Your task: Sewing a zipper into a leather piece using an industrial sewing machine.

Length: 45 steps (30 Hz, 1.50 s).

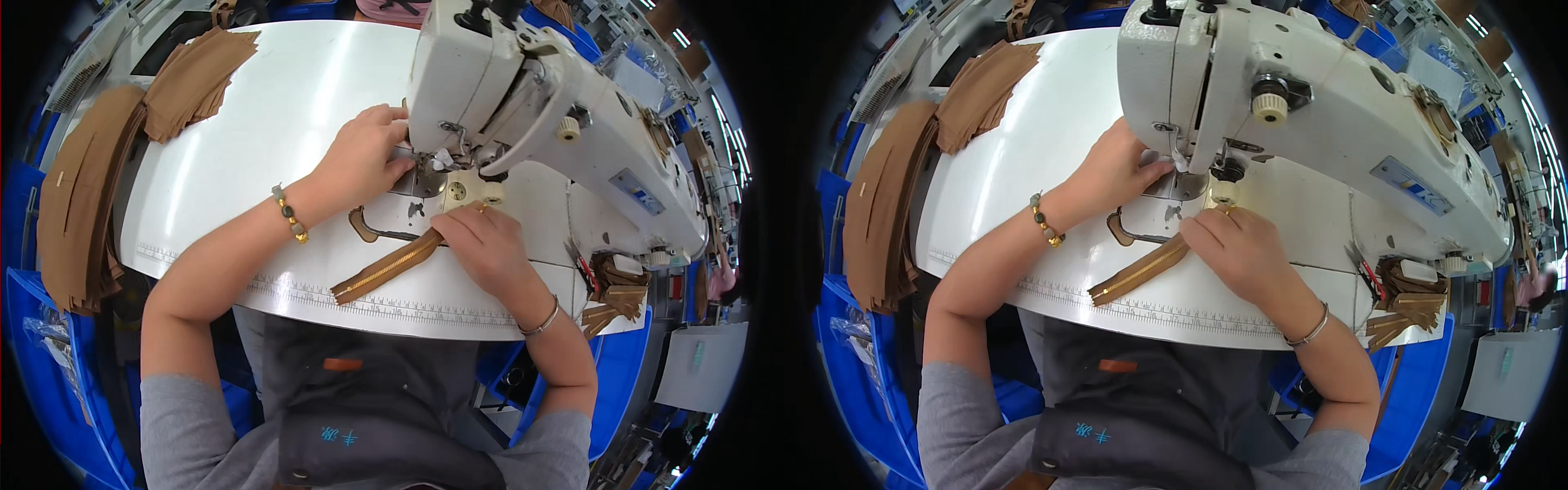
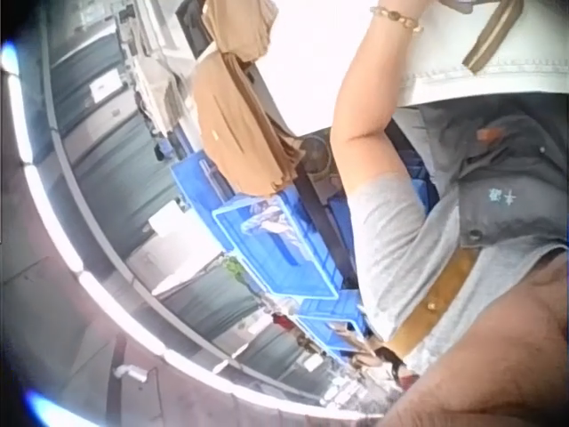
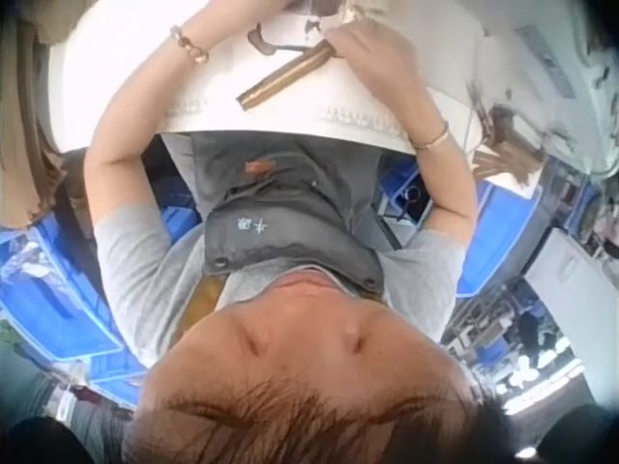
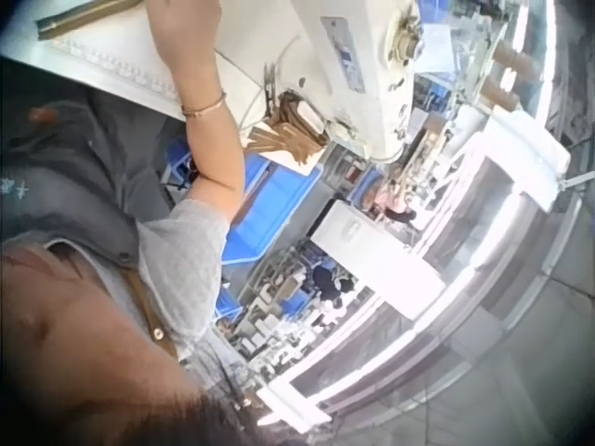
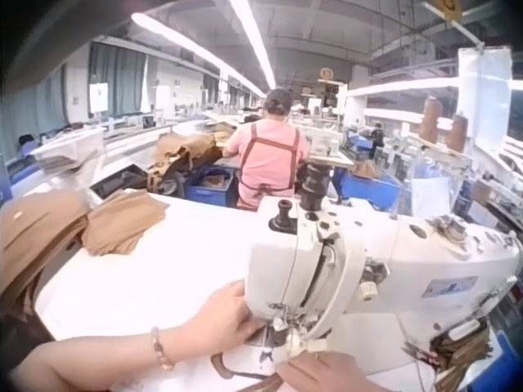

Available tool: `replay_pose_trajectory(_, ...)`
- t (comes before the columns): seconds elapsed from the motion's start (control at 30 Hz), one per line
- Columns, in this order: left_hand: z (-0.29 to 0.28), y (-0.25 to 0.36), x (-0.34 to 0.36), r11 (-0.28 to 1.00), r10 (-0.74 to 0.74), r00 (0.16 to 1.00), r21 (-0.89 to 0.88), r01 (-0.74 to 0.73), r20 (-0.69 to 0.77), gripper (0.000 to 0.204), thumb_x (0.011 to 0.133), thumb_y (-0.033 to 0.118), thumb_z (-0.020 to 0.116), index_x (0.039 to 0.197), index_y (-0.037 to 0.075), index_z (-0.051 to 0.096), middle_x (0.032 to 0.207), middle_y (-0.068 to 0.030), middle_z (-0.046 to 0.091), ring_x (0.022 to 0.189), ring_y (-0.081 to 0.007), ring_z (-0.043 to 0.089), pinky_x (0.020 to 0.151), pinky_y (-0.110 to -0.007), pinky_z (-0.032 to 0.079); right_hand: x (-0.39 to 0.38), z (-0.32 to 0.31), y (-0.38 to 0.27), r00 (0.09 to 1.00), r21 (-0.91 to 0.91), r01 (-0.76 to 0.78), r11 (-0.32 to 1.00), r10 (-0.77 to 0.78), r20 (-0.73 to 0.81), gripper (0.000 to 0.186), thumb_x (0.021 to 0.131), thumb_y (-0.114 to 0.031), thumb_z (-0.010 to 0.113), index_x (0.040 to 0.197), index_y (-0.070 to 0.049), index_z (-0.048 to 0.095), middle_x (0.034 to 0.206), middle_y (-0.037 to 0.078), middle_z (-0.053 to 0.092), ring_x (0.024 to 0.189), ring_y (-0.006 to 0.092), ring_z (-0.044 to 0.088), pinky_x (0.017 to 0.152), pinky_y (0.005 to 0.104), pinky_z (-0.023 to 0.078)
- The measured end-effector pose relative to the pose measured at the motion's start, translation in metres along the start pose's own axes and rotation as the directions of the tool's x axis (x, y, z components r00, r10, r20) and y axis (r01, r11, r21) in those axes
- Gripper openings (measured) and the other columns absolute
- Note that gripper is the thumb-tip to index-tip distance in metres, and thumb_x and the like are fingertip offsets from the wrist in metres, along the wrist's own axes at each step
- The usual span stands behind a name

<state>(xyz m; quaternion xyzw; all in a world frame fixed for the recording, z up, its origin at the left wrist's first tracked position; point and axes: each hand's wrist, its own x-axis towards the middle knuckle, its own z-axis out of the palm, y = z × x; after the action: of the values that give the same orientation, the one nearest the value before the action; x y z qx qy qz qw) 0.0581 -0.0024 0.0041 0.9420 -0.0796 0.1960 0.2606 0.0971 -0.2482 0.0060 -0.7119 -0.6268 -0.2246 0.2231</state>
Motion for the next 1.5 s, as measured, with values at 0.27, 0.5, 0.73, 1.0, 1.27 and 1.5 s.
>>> replay_pose_trajectory(0.27, -0.031, -0.002, -0.025, 0.994, -0.06, 0.957, 0.105, 0.031, 0.285, 0.009, 0.088, 0.01, 0.076, 0.092, 0.003, 0.075, 0.134, -0.0111, 0.067, 0.126, -0.0299, 0.06, 0.105, -0.051, 0.047, 0.0, 0.013, 0.02, 0.971, -0.04, -0.186, 0.982, 0.19, 0.148, 0.02, 0.085, -0.003, 0.068, 0.105, -0.005, 0.071, 0.104, 0.009, 0.074, 0.078, 0.0287, 0.067, 0.069, 0.0382, 0.056)
replay_pose_trajectory(0.5, -0.038, 0.001, -0.026, 0.984, -0.019, 0.995, 0.181, 0.002, 0.096, 0.012, 0.089, 0.012, 0.077, 0.099, 0.008, 0.073, 0.114, -0.0081, 0.07, 0.104, -0.0291, 0.064, 0.098, -0.047, 0.048, 0.007, 0.009, 0.004, 0.947, 0.138, -0.032, 0.99, -0.014, 0.32, 0.015, 0.095, -0.01, 0.06, 0.107, 0.0, 0.064, 0.13, 0.019, 0.07, 0.106, 0.0358, 0.071, 0.091, 0.0478, 0.059)
replay_pose_trajectory(0.73, 0.0, 0.024, -0.022, 0.975, -0.074, 0.997, 0.208, 0.078, -0.025, 0.027, 0.091, 0.031, 0.077, 0.105, 0.007, 0.072, 0.096, -0.0077, 0.067, 0.094, -0.0297, 0.063, 0.085, -0.043, 0.048, 0.007, 0.006, -0.014, 0.942, 0.289, 0.172, 0.942, -0.243, 0.232, 0.015, 0.088, -0.019, 0.064, 0.093, -0.005, 0.063, 0.126, 0.016, 0.07, 0.118, 0.0307, 0.068, 0.106, 0.048, 0.053)
replay_pose_trajectory(1.0, -0.024, -0.021, -0.009, 0.903, -0.207, 0.978, 0.391, 0.18, 0.027, 0.013, 0.089, 0.022, 0.076, 0.092, 0.009, 0.076, 0.098, -0.0064, 0.07, 0.097, -0.0268, 0.065, 0.087, -0.044, 0.05, 0.006, 0.001, -0.013, 0.97, 0.238, 0.198, 0.951, -0.225, 0.091, 0.018, 0.078, -0.014, 0.071, 0.094, -0.007, 0.069, 0.109, 0.008, 0.072, 0.097, 0.0234, 0.07, 0.089, 0.0385, 0.057)
replay_pose_trajectory(1.27, -0.003, 0.018, -0.036, 0.883, 0.085, 0.989, 0.45, -0.133, 0.124, 0.028, 0.092, 0.013, 0.065, 0.119, 0.013, 0.075, 0.116, -0.0066, 0.067, 0.115, -0.0266, 0.061, 0.108, -0.049, 0.046, 0.0, -0.005, -0.011, 0.971, 0.073, 0.223, 0.972, -0.228, 0.068, 0.038, 0.073, -0.014, 0.074, 0.11, -0.007, 0.078, 0.094, 0.002, 0.069, 0.076, 0.0153, 0.065, 0.065, 0.0269, 0.054)
replay_pose_trajectory(1.5, 0.007, -0.012, -0.012, 0.837, 0.113, 0.993, 0.534, -0.117, 0.042, 0.039, 0.093, 0.01, 0.06, 0.131, 0.015, 0.07, 0.123, -0.0081, 0.065, 0.118, -0.0277, 0.06, 0.11, -0.055, 0.043, 0.0, 0.004, -0.016, 0.963, -0.007, 0.27, 0.963, -0.27, -0.016, 0.03, 0.078, -0.012, 0.073, 0.107, -0.005, 0.074, 0.101, 0.004, 0.07, 0.083, 0.0133, 0.064, 0.066, 0.0259, 0.051)
